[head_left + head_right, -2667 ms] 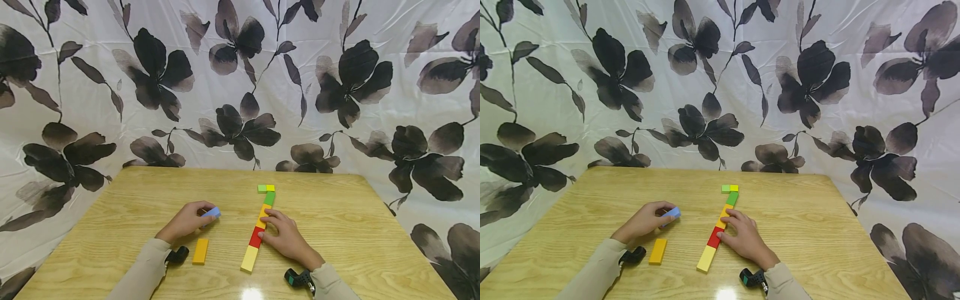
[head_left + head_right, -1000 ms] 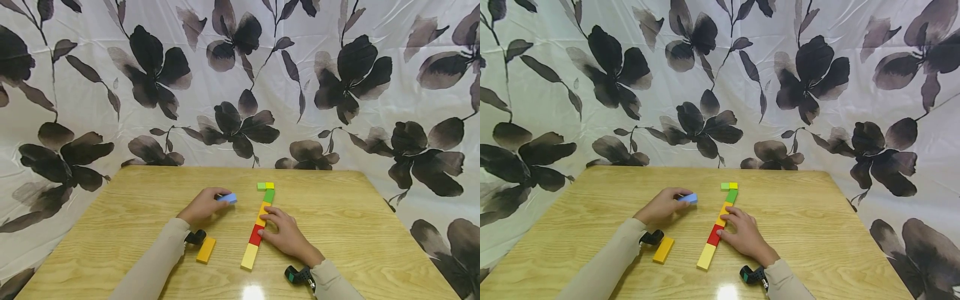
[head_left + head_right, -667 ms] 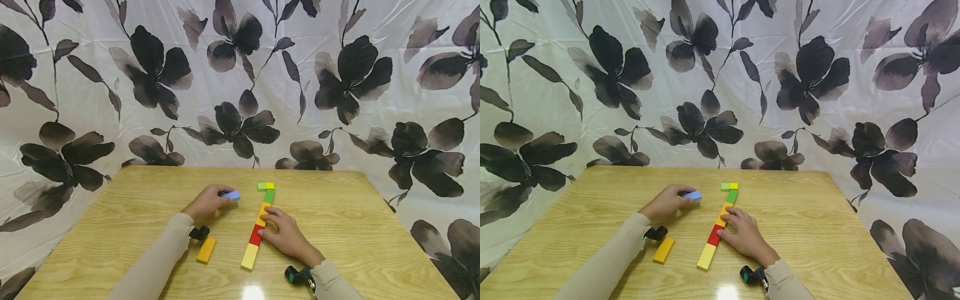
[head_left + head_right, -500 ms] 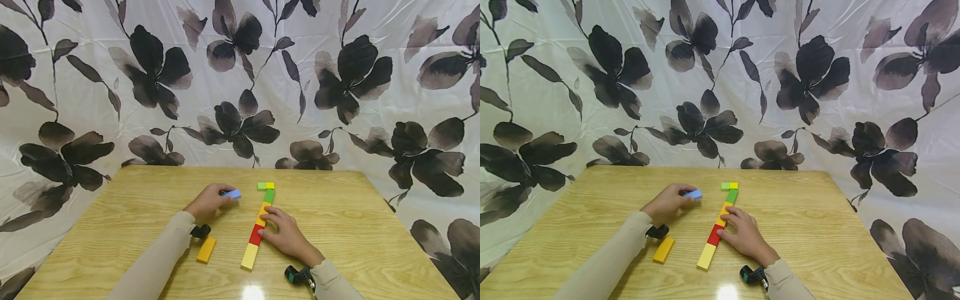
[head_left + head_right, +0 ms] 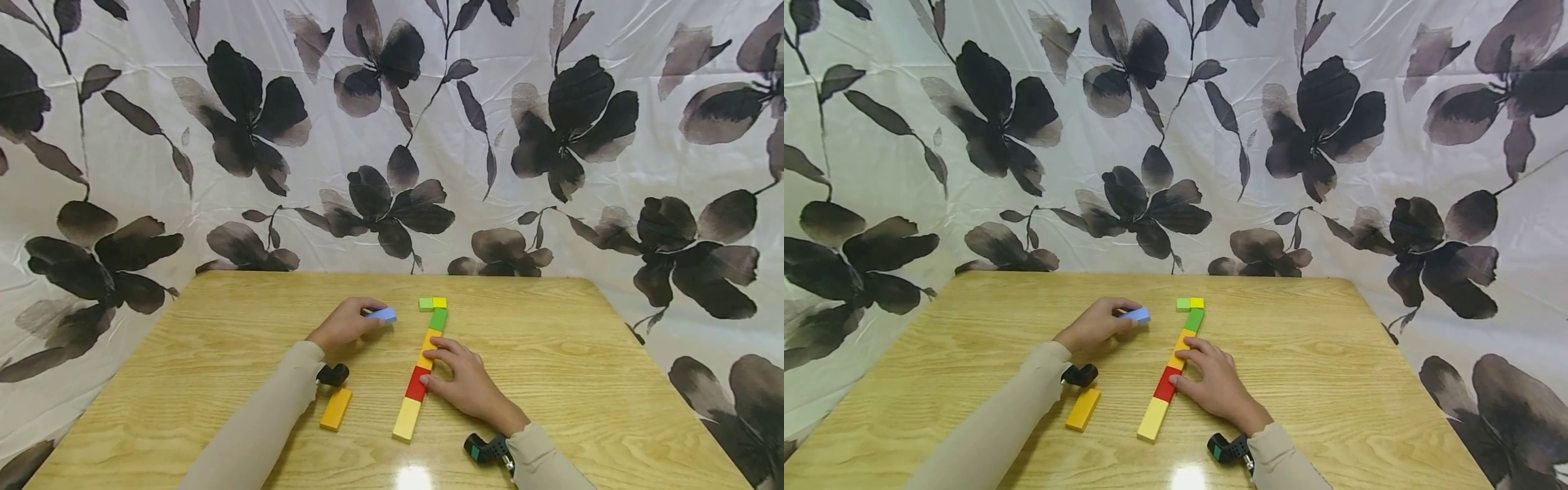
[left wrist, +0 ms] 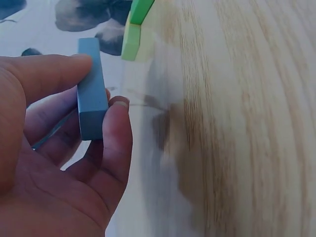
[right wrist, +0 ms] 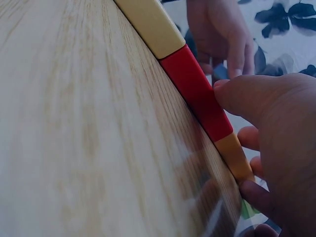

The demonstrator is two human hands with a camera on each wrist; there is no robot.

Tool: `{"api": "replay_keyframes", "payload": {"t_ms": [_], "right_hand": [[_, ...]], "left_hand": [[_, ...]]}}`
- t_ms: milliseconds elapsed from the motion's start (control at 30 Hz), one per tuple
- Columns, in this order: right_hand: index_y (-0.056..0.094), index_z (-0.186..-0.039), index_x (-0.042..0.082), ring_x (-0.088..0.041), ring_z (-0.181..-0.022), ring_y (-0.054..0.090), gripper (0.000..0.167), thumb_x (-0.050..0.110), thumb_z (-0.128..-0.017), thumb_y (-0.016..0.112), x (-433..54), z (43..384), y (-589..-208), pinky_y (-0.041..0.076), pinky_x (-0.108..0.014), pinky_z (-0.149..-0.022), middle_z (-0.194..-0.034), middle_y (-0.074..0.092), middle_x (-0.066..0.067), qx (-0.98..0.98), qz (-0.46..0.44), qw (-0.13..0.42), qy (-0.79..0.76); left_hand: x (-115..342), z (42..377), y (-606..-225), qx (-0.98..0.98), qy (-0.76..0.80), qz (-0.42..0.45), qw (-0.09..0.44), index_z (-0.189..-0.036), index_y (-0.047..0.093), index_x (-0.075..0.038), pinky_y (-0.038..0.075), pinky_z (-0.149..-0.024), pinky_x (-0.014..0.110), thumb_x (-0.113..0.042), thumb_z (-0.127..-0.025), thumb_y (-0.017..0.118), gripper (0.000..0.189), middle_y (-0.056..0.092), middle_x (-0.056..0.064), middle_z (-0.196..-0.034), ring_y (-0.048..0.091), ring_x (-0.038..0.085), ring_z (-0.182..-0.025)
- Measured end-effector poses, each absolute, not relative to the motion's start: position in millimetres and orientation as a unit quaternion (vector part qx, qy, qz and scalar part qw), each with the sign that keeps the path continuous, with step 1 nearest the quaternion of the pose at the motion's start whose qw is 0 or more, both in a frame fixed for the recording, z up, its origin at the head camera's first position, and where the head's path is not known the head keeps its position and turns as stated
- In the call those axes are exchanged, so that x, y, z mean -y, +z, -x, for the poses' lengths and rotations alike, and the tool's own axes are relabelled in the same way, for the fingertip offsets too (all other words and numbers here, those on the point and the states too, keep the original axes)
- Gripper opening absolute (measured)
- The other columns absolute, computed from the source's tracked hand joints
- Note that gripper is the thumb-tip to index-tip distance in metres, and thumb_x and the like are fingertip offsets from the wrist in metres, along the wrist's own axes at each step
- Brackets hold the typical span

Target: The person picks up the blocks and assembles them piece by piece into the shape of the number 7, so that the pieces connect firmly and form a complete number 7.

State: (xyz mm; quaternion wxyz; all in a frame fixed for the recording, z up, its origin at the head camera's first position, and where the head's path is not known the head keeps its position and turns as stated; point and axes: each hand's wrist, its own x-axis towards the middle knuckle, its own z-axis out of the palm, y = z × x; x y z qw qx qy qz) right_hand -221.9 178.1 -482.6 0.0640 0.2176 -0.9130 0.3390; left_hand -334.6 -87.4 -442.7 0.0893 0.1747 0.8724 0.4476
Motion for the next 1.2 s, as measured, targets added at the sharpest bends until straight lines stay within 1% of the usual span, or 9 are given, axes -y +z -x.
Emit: {"api": "replay_keyframes", "payload": {"t_ms": [133,333,433,500,600,900,1100,1200], "right_hand": [[0.068,-0.129,0.016,-0.028,-0.140,0.039,0.044,0.039,-0.092,0.073,-177,222,-481,0.027,-0.058,-0.106,-0.150,0.047,-0.005,0.912,-0.220,0.065,0.340],[0.067,-0.130,0.016,-0.027,-0.141,0.039,0.044,0.039,-0.093,0.073,-176,222,-480,0.028,-0.057,-0.105,-0.150,0.047,-0.005,0.913,-0.220,0.062,0.338],[0.067,-0.130,0.016,-0.027,-0.141,0.039,0.045,0.039,-0.093,0.072,-176,222,-479,0.028,-0.057,-0.105,-0.151,0.046,-0.005,0.914,-0.220,0.060,0.335],[0.067,-0.130,0.016,-0.028,-0.141,0.038,0.045,0.039,-0.092,0.073,-177,221,-478,0.028,-0.057,-0.105,-0.151,0.046,-0.005,0.914,-0.218,0.060,0.336],[0.068,-0.130,0.015,-0.028,-0.141,0.039,0.044,0.039,-0.092,0.073,-178,221,-478,0.028,-0.057,-0.105,-0.151,0.047,-0.005,0.914,-0.217,0.064,0.338],[0.068,-0.130,0.016,-0.028,-0.141,0.039,0.044,0.038,-0.092,0.073,-177,222,-481,0.028,-0.056,-0.104,-0.151,0.047,-0.005,0.912,-0.218,0.062,0.341],[0.068,-0.129,0.014,-0.030,-0.138,0.042,0.043,0.036,-0.092,0.074,-177,221,-482,0.030,-0.058,-0.102,-0.149,0.048,-0.007,0.909,-0.226,0.076,0.341],[0.068,-0.129,0.013,-0.030,-0.138,0.042,0.044,0.036,-0.092,0.073,-177,221,-481,0.030,-0.058,-0.101,-0.149,0.048,-0.008,0.908,-0.230,0.074,0.341]], "left_hand": [[86,338,-444,-0.874,0.446,-0.171,0.087,-0.129,0.069,-0.013,0.050,-0.086,0.036,-0.021,-0.095,0.071,0.035,0.063,0.004,-0.126,0.058,0.021,-0.101],[81,341,-446,-0.877,0.441,-0.167,0.085,-0.128,0.069,-0.011,0.052,-0.080,0.034,-0.018,-0.095,0.070,0.034,0.064,0.006,-0.122,0.058,0.022,-0.095],[77,342,-446,-0.883,0.432,-0.167,0.081,-0.129,0.068,-0.010,0.052,-0.086,0.038,-0.018,-0.095,0.070,0.035,0.064,0.007,-0.124,0.059,0.022,-0.100],[74,343,-445,-0.887,0.422,-0.170,0.076,-0.129,0.068,-0.010,0.049,-0.094,0.040,-0.019,-0.095,0.069,0.036,0.064,0.006,-0.126,0.057,0.023,-0.106],[70,343,-444,-0.889,0.416,-0.177,0.073,-0.131,0.067,-0.009,0.045,-0.101,0.042,-0.020,-0.096,0.068,0.037,0.063,0.007,-0.130,0.056,0.023,-0.112],[66,345,-447,-0.897,0.403,-0.170,0.060,-0.130,0.067,-0.004,0.045,-0.103,0.043,-0.019,-0.096,0.069,0.038,0.063,0.011,-0.130,0.057,0.026,-0.116],[65,348,-448,-0.897,0.409,-0.165,0.043,-0.127,0.068,-0.003,0.049,-0.094,0.041,-0.014,-0.094,0.070,0.035,0.066,0.012,-0.125,0.060,0.026,-0.109],[64,349,-447,-0.898,0.407,-0.162,0.043,-0.126,0.069,-0.003,0.049,-0.094,0.040,-0.014,-0.093,0.071,0.035,0.066,0.011,-0.124,0.060,0.025,-0.110]]}}
